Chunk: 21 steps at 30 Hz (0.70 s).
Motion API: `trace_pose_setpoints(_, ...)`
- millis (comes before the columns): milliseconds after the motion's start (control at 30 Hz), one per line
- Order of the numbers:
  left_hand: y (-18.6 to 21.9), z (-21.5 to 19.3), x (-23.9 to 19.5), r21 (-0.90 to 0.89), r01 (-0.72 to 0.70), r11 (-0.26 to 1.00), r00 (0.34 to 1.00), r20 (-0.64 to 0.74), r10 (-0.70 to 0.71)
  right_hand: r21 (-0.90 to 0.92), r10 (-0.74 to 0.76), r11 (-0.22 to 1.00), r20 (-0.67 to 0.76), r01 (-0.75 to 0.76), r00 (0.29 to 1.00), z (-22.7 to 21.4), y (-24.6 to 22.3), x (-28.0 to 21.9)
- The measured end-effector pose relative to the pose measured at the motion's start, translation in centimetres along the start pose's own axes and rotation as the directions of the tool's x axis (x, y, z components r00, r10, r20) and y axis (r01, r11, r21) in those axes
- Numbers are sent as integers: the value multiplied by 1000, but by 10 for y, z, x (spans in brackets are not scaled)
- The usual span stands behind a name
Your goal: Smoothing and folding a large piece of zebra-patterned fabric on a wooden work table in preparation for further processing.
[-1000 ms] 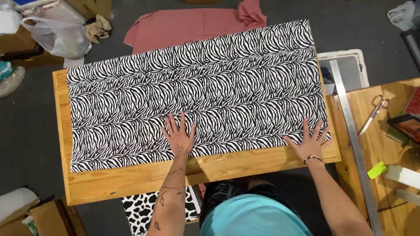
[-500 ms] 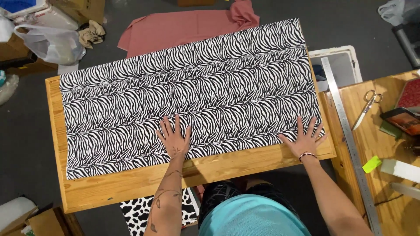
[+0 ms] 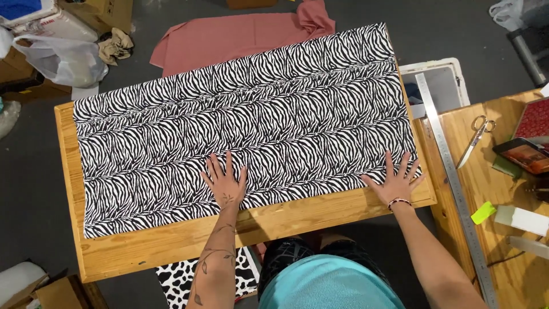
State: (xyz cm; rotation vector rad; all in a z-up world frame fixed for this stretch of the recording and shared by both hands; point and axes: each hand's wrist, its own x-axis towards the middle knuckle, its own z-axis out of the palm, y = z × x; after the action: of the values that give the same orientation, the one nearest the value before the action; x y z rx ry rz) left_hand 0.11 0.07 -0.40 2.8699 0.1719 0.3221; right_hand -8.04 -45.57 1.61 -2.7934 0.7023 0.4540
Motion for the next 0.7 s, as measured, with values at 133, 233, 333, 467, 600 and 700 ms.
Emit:
trace_pose_setpoints(133,-1,2,0,-4,13,1000,1000,20,-13,20,4,1000,4,-4,1000,-4,-2,0)
trace_pose_setpoints(233,-2,1,0,-17,22,1000,999,35,-22,26,10,1000,12,-11,1000,-3,-2,0)
trace_pose_setpoints(333,-2,1,0,-22,24,999,999,49,-23,22,10,1000,12,-10,1000,-3,-1,0)
trace_pose_setpoints(467,-1,0,0,-6,35,999,996,81,-34,22,13,1000,12,-13,1000,-7,-5,-2)
trace_pose_setpoints(600,-2,0,0,-22,33,999,996,80,-31,22,10,1000,1,-10,1000,-6,-4,-1)
trace_pose_setpoints(700,-1,-1,0,-13,35,999,996,82,-34,28,9,1000,5,-10,1000,-7,-5,-2)
